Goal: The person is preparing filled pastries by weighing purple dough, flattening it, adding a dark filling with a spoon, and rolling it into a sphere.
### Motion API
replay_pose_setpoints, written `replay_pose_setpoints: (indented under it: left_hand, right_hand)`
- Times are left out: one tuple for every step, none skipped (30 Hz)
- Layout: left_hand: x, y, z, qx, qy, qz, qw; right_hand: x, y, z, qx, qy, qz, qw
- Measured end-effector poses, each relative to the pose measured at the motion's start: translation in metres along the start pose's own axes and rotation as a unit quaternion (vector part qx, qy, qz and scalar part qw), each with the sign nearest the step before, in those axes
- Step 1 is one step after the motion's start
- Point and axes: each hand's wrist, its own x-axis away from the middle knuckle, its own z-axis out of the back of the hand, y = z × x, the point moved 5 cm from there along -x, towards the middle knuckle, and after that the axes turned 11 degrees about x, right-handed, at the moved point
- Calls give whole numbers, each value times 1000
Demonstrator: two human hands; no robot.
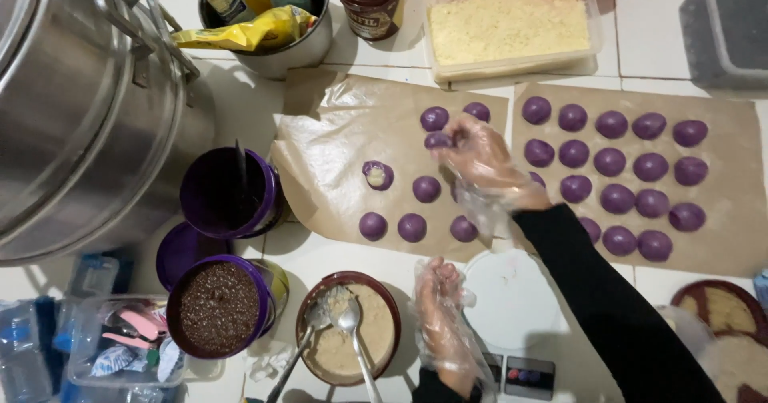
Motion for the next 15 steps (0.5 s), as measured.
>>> replay_pose_setpoints:
  left_hand:
    - [-3, -6, 0, 7, -15, 31, 999]
    - [-5, -13, 1, 14, -29, 61, 998]
    - [6, -5, -8, 11, -30, 66, 997]
    - [19, 1, -21, -47, -73, 87, 992]
    - [34, 7, -32, -108, -116, 109, 981]
    - [28, 2, -26, -113, -116, 115, 980]
    - [22, -1, -22, -183, -150, 72, 969]
    - [18, -4, -17, -252, -184, 28, 950]
    - [14, -12, -9, -259, -184, 35, 948]
    - [11, -15, -7, -355, -231, -33, 905]
    - [9, -19, -6, -441, -278, -103, 847]
    - [25, -12, -13, -445, -280, -99, 845]
    - [41, -7, -22, -464, -299, -101, 828]
    - [56, -2, -32, -482, -318, -104, 810]
    - [56, -5, -25, -484, -318, -103, 809]
  right_hand:
    - [10, 10, 2, -32, -29, 42, 998]
    - [21, 21, 5, -64, -57, 84, 993]
    - [39, 39, 6, -64, -53, 80, 993]
    - [60, 53, 7, -69, -63, 124, 988]
    - [83, 67, 7, -76, -73, 165, 981]
    - [99, 75, 7, -77, -68, 159, 982]
    - [117, 83, 5, -101, -89, 161, 978]
    - [136, 90, 2, -125, -109, 163, 973]
    - [154, 85, 11, -129, -105, 155, 974]
    - [170, 81, 19, -122, -100, 133, 978]
    - [185, 75, 27, -114, -96, 114, 982]
    - [192, 89, 20, -117, -93, 110, 983]
    - [197, 103, 19, -178, -47, 110, 977]
    - [202, 117, 17, -237, -1, 109, 965]
    - [212, 124, 14, -239, 0, 108, 965]
